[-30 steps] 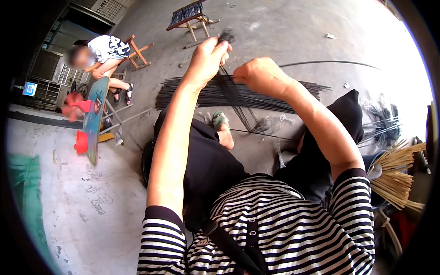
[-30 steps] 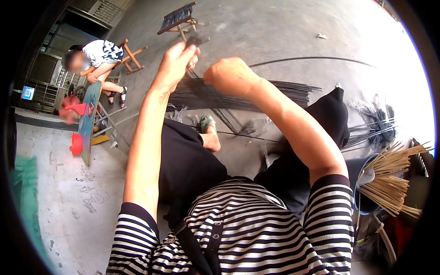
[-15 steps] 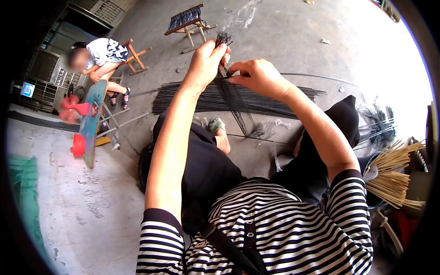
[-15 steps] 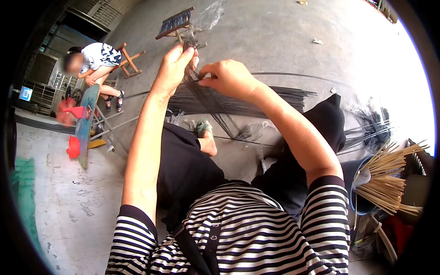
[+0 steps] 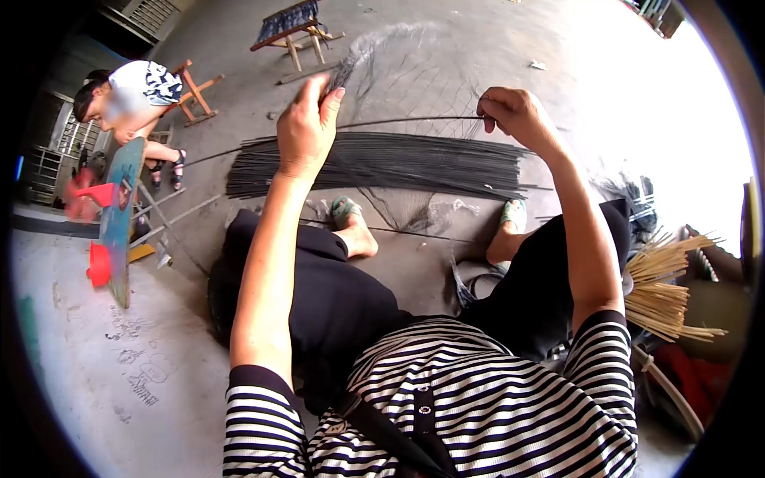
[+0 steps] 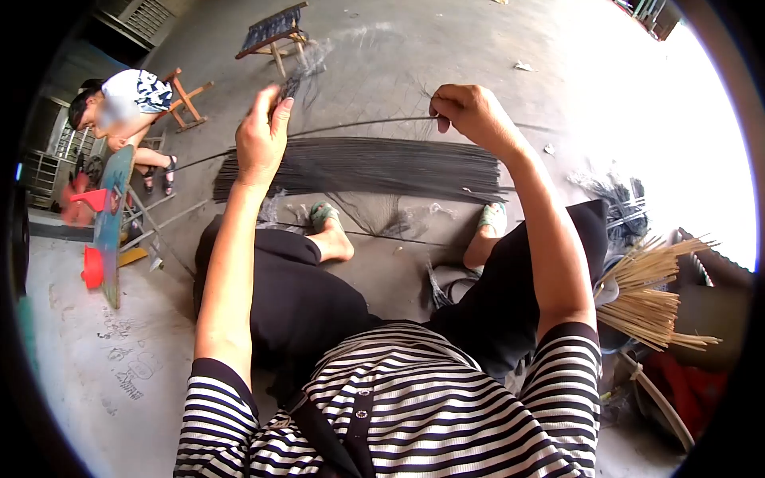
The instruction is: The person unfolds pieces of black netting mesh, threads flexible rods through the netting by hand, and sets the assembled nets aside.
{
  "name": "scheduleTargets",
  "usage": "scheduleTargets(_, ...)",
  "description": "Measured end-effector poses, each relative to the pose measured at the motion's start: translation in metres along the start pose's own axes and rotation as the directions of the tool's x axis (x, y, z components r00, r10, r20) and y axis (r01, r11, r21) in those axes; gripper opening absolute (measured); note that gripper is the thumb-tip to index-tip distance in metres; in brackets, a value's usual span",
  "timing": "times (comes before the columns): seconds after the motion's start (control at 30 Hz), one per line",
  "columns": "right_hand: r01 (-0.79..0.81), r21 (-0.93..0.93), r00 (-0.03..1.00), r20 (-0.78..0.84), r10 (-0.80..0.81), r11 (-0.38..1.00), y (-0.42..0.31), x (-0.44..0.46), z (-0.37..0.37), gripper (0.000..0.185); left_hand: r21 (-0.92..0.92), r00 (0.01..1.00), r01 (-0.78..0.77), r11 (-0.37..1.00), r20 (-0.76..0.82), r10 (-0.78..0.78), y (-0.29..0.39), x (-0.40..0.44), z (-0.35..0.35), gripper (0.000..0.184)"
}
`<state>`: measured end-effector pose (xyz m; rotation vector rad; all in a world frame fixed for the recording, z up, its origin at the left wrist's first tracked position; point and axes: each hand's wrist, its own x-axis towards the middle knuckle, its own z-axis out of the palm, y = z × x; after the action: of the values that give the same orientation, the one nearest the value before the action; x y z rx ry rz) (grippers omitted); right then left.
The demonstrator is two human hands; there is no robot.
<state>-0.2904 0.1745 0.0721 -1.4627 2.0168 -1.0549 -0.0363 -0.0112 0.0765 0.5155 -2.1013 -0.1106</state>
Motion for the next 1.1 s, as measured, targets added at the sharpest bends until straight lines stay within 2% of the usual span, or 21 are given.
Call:
scheduleTargets(0.07, 0.049, -0.035, 0.994, -0.092, -0.052, 0.998, 0.008, -0.007, -0.002, 0.017, -0.203, 0.988, 0.000, 0.979, -0.154, -0.032, 0.013, -0.011, 0.003, 0.019)
scheduleTargets(0.13, 0.054, -0.004, 0.982, -0.183, -0.054, 0.999, 0.028, -0.013, -0.008, 0.016, -0.403, 0.969, 0.164, 0.900, -0.104, -0.223, 0.020, -0.052, 0.004, 0.019)
scheduleTargets(0.17, 0.054, 0.027, 0.979, -0.198, -0.047, 0.998, 0.036, -0.017, -0.012, 0.014, -0.374, 0.964, 0.245, 0.894, -0.002, -0.265, 0.013, -0.081, 0.013, 0.020)
scheduleTargets(0.2, 0.054, 0.062, 0.977, -0.207, -0.041, 0.997, 0.041, -0.020, -0.012, 0.013, -0.447, 0.913, 0.400, 0.800, 0.124, -0.388, 0.006, -0.107, 0.031, 0.031)
scheduleTargets(0.27, 0.047, 0.187, 0.982, -0.189, -0.011, 0.981, 0.039, -0.021, -0.006, 0.011, -0.347, 0.744, 0.666, 0.660, 0.366, -0.559, -0.017, -0.158, 0.081, 0.082)
scheduleTargets(0.3, 0.030, 0.175, 0.982, -0.187, 0.003, 0.984, 0.039, -0.019, 0.002, 0.012, -0.316, 0.710, 0.684, 0.657, 0.494, -0.501, -0.030, -0.184, 0.106, 0.092)
scheduleTargets(0.33, 0.022, 0.157, 0.983, -0.185, 0.007, 0.987, 0.040, -0.014, 0.009, 0.012, -0.441, 0.684, 0.709, 0.550, 0.619, -0.385, -0.033, -0.201, 0.122, 0.088)
scheduleTargets(0.37, -0.028, 0.128, 0.986, -0.161, 0.049, 0.991, 0.044, -0.009, 0.013, 0.013, -0.464, 0.572, 0.807, 0.365, 0.767, -0.290, -0.026, -0.207, 0.131, 0.074)
scheduleTargets(0.4, -0.077, 0.100, 0.987, -0.133, 0.090, 0.992, 0.052, -0.003, 0.020, 0.013, -0.546, 0.574, 0.819, 0.179, 0.791, -0.213, -0.012, -0.214, 0.136, 0.050)
scheduleTargets(0.43, -0.120, 0.074, 0.987, -0.103, 0.128, 0.990, 0.063, 0.005, 0.029, 0.014, -0.382, 0.399, 0.916, 0.120, 0.895, -0.197, 0.000, -0.223, 0.136, 0.028)
scheduleTargets(0.47, -0.139, -0.058, 0.987, -0.085, 0.134, 0.989, 0.086, 0.012, 0.041, 0.014, -0.301, 0.321, 0.945, 0.131, 0.930, -0.177, 0.014, -0.231, 0.135, 0.015)
scheduleTargets(0.5, -0.134, -0.171, 0.991, -0.040, 0.129, 0.976, 0.094, 0.013, 0.054, 0.014, -0.293, 0.292, 0.950, -0.110, 0.956, -0.022, 0.024, -0.245, 0.135, 0.012)
scheduleTargets(0.53, -0.121, -0.278, 0.992, 0.000, 0.126, 0.953, 0.102, 0.012, 0.067, 0.013, -0.218, 0.218, 0.976, 0.028, 0.976, -0.007, 0.031, -0.257, 0.133, 0.011)
scheduleTargets(0.6, -0.026, -0.382, 0.990, 0.119, 0.077, 0.924, 0.141, 0.013, 0.100, 0.015, -0.114, 0.114, 0.979, -0.166, 0.993, -0.010, 0.036, -0.277, 0.135, 0.011)
scheduleTargets(0.67, 0.060, -0.496, 0.962, 0.261, 0.082, 0.867, 0.179, 0.011, 0.138, 0.018, -0.110, 0.104, 0.971, -0.211, 0.994, -0.040, 0.030, -0.272, 0.132, 0.012)
scheduleTargets(0.7, 0.136, -0.653, 0.928, 0.347, 0.134, 0.745, 0.204, 0.013, 0.162, 0.019, -0.108, 0.102, 0.950, -0.293, 0.994, -0.036, 0.023, -0.281, 0.137, 0.014)
scheduleTargets(0.8, 0.252, -0.730, 0.949, 0.315, -0.014, 0.635, 0.234, -0.004, 0.212, 0.017, -0.068, 0.046, 0.913, -0.403, 0.997, -0.063, 0.013, -0.281, 0.129, 0.018)
scheduleTargets(0.83, 0.231, -0.751, 0.954, 0.301, 0.009, 0.619, 0.242, -0.012, 0.226, 0.018, -0.041, 0.017, 0.933, -0.359, 0.997, -0.071, 0.011, -0.282, 0.128, 0.019)
scheduleTargets(0.87, 0.209, -0.773, 0.958, 0.286, 0.034, 0.600, 0.243, -0.019, 0.239, 0.019, -0.007, -0.030, 0.910, -0.414, 0.996, -0.081, 0.013, -0.277, 0.124, 0.021)
scheduleTargets(1.0, 0.142, -0.836, 0.866, 0.364, 0.343, 0.530, 0.258, -0.068, 0.288, 0.023, 0.022, -0.070, 0.890, -0.455, 0.994, -0.089, 0.020, -0.281, 0.134, 0.025)
scheduleTargets(1.1, 0.011, -0.725, 0.828, 0.392, 0.401, 0.688, 0.256, -0.115, 0.305, 0.023, 0.069, -0.101, 0.894, -0.443, 0.994, -0.048, 0.023, -0.283, 0.141, 0.028)
